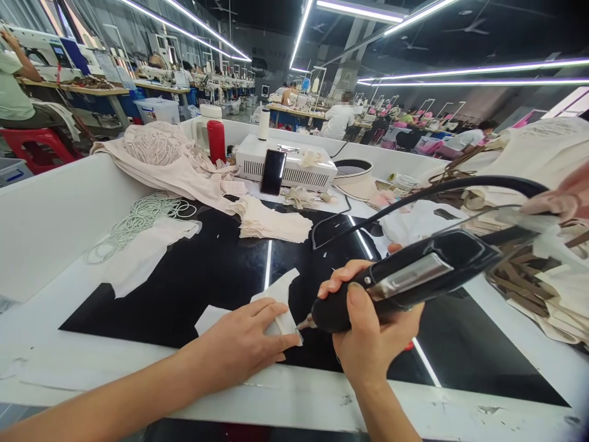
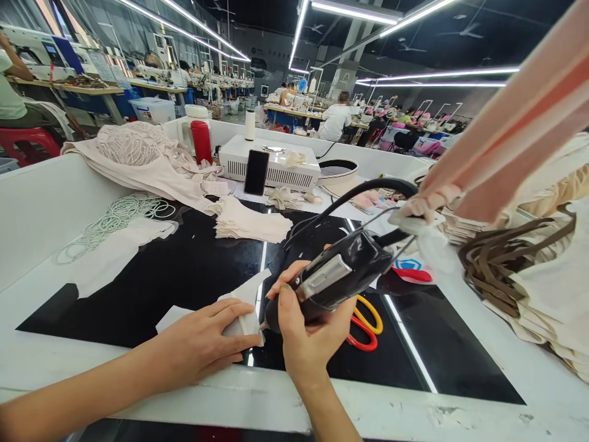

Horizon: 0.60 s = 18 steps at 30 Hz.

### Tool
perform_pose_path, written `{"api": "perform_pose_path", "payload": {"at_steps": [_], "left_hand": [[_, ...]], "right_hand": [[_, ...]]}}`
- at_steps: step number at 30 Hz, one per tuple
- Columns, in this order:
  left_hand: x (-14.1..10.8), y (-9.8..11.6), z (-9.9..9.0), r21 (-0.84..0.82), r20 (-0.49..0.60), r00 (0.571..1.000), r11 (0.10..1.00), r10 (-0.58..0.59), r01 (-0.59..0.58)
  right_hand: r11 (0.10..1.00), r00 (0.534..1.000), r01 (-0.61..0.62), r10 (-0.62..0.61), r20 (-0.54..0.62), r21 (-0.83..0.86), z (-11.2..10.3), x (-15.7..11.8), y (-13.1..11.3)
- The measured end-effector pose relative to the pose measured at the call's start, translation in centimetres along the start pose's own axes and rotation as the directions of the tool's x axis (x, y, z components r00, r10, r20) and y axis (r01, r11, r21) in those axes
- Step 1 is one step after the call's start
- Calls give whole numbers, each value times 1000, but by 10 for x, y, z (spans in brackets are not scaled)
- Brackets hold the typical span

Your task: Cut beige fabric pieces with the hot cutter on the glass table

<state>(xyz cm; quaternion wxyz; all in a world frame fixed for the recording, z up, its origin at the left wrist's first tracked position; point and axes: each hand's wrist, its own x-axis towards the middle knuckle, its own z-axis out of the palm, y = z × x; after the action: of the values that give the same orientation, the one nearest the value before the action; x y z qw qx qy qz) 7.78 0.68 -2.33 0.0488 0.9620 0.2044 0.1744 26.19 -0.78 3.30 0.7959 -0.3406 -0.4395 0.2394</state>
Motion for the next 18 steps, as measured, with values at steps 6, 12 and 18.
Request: {"api": "perform_pose_path", "payload": {"at_steps": [6,12,18], "left_hand": [[0,-1,-1,-26,28,999,1000,-17,18],[2,-1,-6,-19,-8,1000,1000,-14,14],[-5,23,1,120,-36,998,991,-54,58]], "right_hand": [[999,1000,26,-26,-15,23,4,4,5],[999,1000,5,-6,12,32,7,3,11],[1000,999,-8,7,41,21,3,-2,2]]}}
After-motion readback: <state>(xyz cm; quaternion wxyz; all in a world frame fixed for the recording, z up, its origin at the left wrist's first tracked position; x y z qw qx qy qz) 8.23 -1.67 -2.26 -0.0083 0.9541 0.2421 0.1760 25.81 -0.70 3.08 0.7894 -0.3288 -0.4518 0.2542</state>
